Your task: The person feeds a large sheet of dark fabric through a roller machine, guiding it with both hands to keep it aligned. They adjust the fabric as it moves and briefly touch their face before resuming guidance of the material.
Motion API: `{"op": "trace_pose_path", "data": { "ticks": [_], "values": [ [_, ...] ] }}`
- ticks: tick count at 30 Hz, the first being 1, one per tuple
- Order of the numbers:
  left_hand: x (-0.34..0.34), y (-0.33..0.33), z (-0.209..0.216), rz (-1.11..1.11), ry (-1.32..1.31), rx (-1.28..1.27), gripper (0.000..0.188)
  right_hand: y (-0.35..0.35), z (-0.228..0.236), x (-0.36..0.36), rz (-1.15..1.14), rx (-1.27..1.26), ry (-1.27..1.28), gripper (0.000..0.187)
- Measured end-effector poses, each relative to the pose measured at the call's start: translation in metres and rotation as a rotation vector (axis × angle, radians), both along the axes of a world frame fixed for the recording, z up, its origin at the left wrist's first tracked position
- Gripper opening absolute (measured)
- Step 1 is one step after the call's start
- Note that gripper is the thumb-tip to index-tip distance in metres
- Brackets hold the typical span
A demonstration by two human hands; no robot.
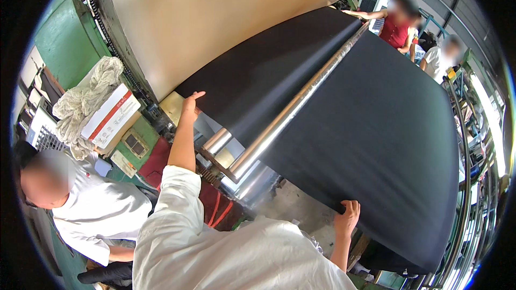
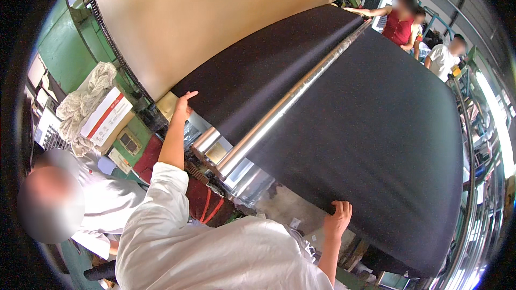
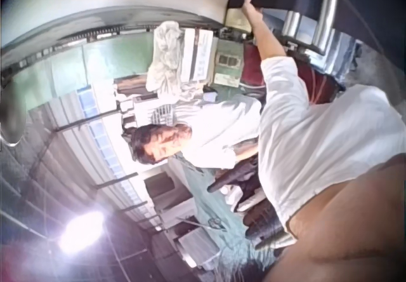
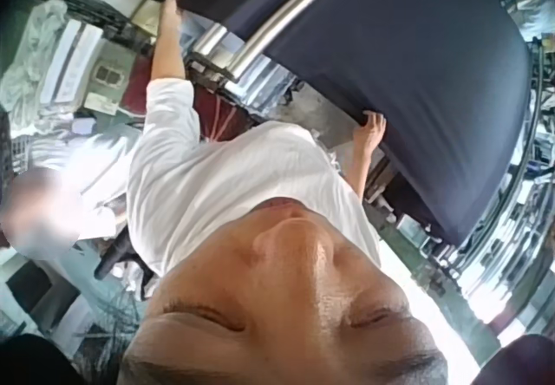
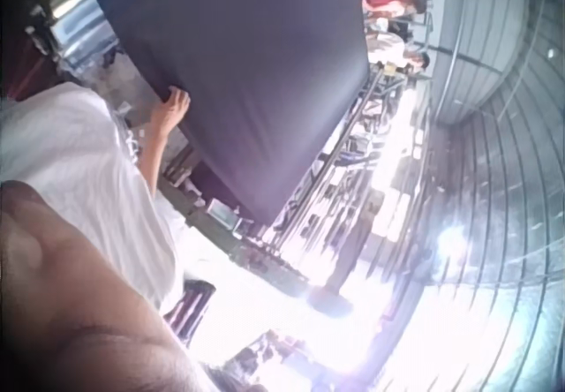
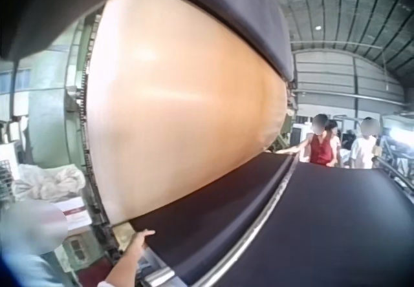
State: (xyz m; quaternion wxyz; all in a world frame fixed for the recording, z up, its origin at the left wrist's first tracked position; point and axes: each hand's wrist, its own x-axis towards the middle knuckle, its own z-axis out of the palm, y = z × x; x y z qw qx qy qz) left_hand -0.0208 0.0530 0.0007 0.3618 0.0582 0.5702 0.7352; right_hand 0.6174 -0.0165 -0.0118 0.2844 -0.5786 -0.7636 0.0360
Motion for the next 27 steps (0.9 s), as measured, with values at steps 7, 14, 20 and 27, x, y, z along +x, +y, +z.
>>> {"op": "trace_pose_path", "data": {
  "ticks": [7, 14, 20, 27],
  "values": [
    [-0.019, -0.002, -0.012, -0.035, -0.045, -0.037, 0.034, -0.014, -0.014, -0.025, 0.192, -0.076, -0.003, 0.024],
    [-0.018, -0.003, -0.013, 0.005, -0.023, -0.011, 0.026, -0.009, 0.0, -0.03, 0.138, 0.005, 0.07, 0.026],
    [-0.03, -0.008, -0.016, 0.01, -0.033, -0.011, 0.028, -0.001, 0.004, -0.009, 0.049, 0.048, 0.032, 0.029],
    [-0.017, -0.005, -0.009, 0.074, -0.016, -0.001, 0.033, 0.001, -0.001, 0.01, -0.051, 0.112, -0.012, 0.028]
  ]
}}
